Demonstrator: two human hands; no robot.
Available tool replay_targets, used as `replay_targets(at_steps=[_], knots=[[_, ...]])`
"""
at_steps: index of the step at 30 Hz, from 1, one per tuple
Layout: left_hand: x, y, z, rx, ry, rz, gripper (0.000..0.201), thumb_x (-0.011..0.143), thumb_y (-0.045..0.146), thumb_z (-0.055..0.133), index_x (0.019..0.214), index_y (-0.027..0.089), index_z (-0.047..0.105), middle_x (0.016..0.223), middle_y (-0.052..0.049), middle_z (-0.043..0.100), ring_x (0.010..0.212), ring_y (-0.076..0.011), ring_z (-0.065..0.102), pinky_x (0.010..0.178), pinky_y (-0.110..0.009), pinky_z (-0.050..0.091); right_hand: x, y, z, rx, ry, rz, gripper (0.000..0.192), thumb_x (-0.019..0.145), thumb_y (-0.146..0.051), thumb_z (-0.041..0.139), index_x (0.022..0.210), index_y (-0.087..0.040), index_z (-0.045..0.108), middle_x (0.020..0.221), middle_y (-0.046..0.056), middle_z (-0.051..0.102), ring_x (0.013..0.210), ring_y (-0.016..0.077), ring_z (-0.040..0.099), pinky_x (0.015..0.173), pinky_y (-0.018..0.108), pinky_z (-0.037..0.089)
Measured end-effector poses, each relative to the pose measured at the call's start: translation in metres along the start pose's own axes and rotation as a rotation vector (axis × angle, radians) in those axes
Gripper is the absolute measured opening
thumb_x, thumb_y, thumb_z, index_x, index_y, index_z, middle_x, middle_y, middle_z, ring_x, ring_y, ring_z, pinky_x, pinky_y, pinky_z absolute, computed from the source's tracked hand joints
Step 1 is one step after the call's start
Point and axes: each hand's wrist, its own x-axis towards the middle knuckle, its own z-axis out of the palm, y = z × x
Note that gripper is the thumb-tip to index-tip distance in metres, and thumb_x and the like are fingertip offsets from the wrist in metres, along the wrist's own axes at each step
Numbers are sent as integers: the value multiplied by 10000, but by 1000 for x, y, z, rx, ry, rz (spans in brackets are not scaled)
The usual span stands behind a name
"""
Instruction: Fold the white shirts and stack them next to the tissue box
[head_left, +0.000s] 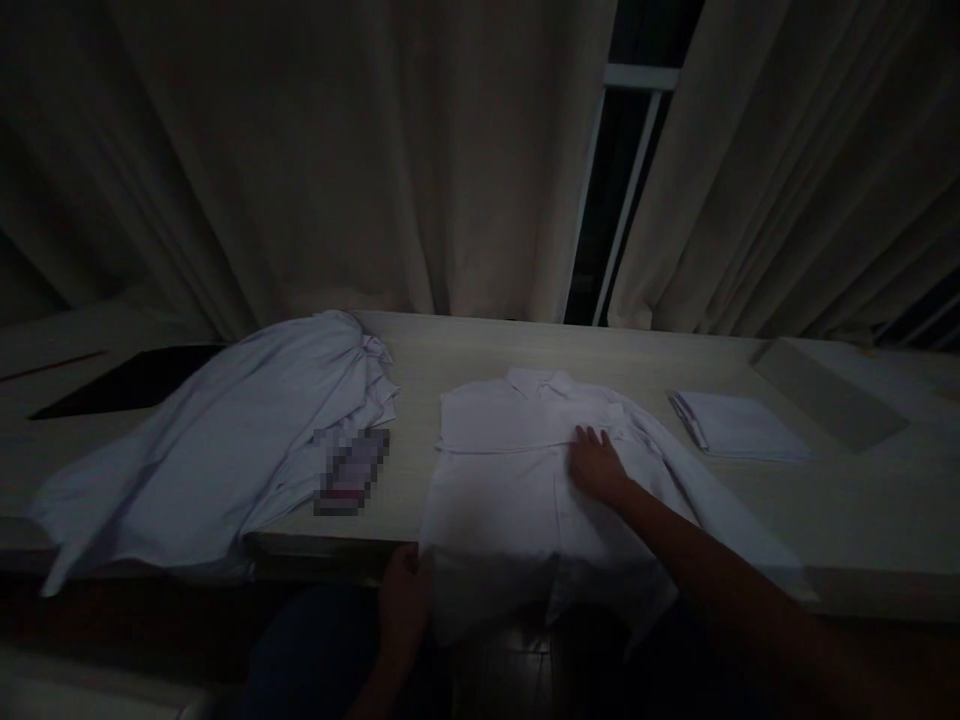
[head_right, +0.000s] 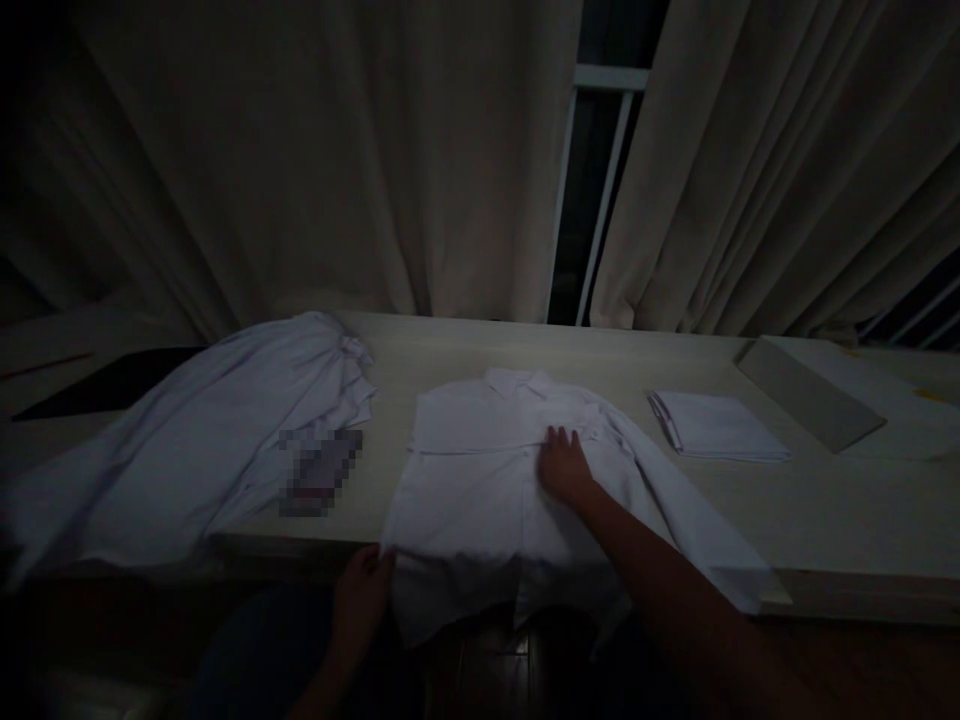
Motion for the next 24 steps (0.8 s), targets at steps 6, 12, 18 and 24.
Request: replay_targets(at_steps=[6, 12, 18, 24], knots=[[-8, 14, -14, -267, 42, -79, 424, 638, 508, 590, 852, 154, 681, 851, -91, 721, 840, -273, 660, 735, -367, 503, 47, -142, 2, 166, 17, -388, 534, 1015, -409, 239, 1489, -181, 333, 1572, 86, 283, 1449, 252, 218, 1165, 474, 186], [-6, 17, -25, -384, 64, -187, 383, 633, 487, 589, 790, 153, 694, 852, -109, 729, 854, -267, 667, 746, -364, 515, 68, -198, 34, 222, -74, -338, 568, 1012, -501, 202, 1531, -273, 230, 1607, 33, 173, 1473, 291, 119, 1154, 562, 146], [-9, 5, -30, -146, -83, -91, 517, 711, 661, 525, 695, 162, 657, 680, -77, 682, 696, -241, 632, 663, -340, 480, 88, -184, 36, 190, -77, -285, 578, 1014, -507, 135, 1541, -281, 205, 1611, 18, 140, 1478, 270, 94, 1164, 539, 118], [-13, -6, -44, -48, -36, -35, 476, 769, 597, 449, 796, 172, 663, 828, -100, 719, 812, -256, 654, 729, -338, 482, 109, -165, 39, 128, -22, -249, 565, 1018, -486, 129, 1540, -285, 206, 1610, 19, 124, 1479, 264, 96, 1159, 544, 132]])
